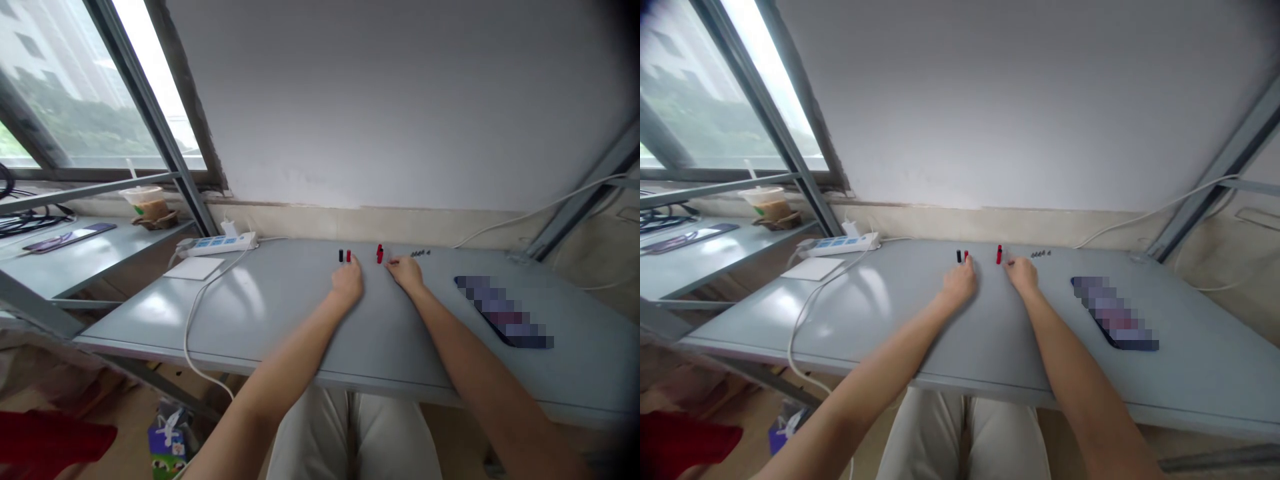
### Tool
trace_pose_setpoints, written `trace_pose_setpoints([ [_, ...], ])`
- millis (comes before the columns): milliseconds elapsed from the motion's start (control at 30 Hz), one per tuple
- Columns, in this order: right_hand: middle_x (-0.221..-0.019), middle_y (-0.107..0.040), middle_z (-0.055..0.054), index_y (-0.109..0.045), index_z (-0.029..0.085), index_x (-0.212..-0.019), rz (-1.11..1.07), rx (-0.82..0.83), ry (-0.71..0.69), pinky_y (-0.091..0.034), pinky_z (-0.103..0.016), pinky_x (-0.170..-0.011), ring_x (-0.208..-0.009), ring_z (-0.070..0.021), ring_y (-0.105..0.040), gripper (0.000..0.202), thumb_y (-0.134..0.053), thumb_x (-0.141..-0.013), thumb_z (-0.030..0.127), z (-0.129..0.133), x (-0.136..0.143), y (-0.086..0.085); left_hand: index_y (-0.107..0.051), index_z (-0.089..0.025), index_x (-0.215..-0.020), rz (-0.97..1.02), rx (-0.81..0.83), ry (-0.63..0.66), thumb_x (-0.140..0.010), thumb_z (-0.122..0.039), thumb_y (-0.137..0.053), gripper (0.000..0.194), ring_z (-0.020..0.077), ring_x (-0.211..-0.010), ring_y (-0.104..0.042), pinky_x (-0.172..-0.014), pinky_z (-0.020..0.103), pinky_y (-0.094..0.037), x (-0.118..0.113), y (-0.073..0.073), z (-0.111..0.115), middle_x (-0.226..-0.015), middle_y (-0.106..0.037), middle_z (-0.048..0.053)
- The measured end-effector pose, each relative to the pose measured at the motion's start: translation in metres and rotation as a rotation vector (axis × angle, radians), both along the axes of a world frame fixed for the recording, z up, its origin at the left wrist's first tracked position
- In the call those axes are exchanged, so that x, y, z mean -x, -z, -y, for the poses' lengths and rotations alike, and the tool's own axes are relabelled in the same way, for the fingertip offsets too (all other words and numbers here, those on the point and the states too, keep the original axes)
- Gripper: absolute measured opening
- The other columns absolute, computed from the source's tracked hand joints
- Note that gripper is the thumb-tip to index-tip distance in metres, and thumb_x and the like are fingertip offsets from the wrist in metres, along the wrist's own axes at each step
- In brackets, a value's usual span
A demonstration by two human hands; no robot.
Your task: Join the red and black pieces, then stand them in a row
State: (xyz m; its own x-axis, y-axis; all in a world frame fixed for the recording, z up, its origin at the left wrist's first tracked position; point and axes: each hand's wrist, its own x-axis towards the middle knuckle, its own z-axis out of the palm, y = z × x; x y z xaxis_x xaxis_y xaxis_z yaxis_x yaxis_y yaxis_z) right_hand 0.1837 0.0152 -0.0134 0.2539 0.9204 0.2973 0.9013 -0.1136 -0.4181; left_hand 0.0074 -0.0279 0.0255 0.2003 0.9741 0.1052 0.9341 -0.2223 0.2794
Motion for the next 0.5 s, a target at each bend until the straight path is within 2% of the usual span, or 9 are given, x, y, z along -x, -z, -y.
trace_pose_setpoints([
  [133, -0.084, -0.069, -0.010, -0.070, 0.019, -0.091, -0.018, 0.001, 0.002, -0.043, -0.028, -0.069, -0.081, -0.0202, -0.062, 0.026, -0.056, -0.077, 0.035, 0.001, 0.000, -0.001, 0.000, -0.013, -0.142, 0.052, -0.022, -0.040, -0.082, -0.014, -0.041, 0.072, 0.0240, -0.090, -0.060, -0.077, 0.035, -0.045, 0.003, 0.004, -0.009, -0.097, -0.062, 0.018],
  [233, -0.085, -0.068, -0.011, -0.070, 0.019, -0.091, -0.006, 0.011, 0.000, -0.044, -0.029, -0.070, -0.083, -0.0217, -0.062, 0.027, -0.055, -0.077, 0.036, 0.000, 0.000, 0.000, 0.005, -0.016, -0.142, 0.079, -0.032, -0.049, -0.084, -0.020, -0.042, 0.075, 0.0235, -0.091, -0.060, -0.078, 0.035, -0.044, 0.005, 0.005, -0.014, -0.100, -0.061, 0.017],
  [367, -0.089, -0.068, -0.012, -0.069, 0.017, -0.094, 0.022, 0.019, -0.012, -0.044, -0.030, -0.072, -0.086, -0.0233, -0.061, 0.030, -0.054, -0.078, 0.037, 0.000, -0.001, 0.000, -0.005, -0.018, -0.142, 0.080, -0.036, -0.050, -0.085, -0.023, -0.041, 0.068, 0.0236, -0.092, -0.059, -0.078, 0.035, -0.044, 0.008, 0.006, -0.020, -0.103, -0.060, 0.016],
  [500, -0.090, -0.067, -0.014, -0.068, 0.016, -0.093, 0.104, 0.052, 0.012, -0.043, -0.032, -0.071, -0.086, -0.0245, -0.061, 0.028, -0.053, -0.078, 0.035, 0.006, 0.000, -0.005, -0.027, -0.017, -0.136, 0.103, -0.082, -0.061, -0.088, -0.026, -0.036, 0.050, 0.0235, -0.093, -0.058, -0.078, 0.034, -0.043, 0.010, 0.006, -0.023, -0.109, -0.057, 0.017],
])
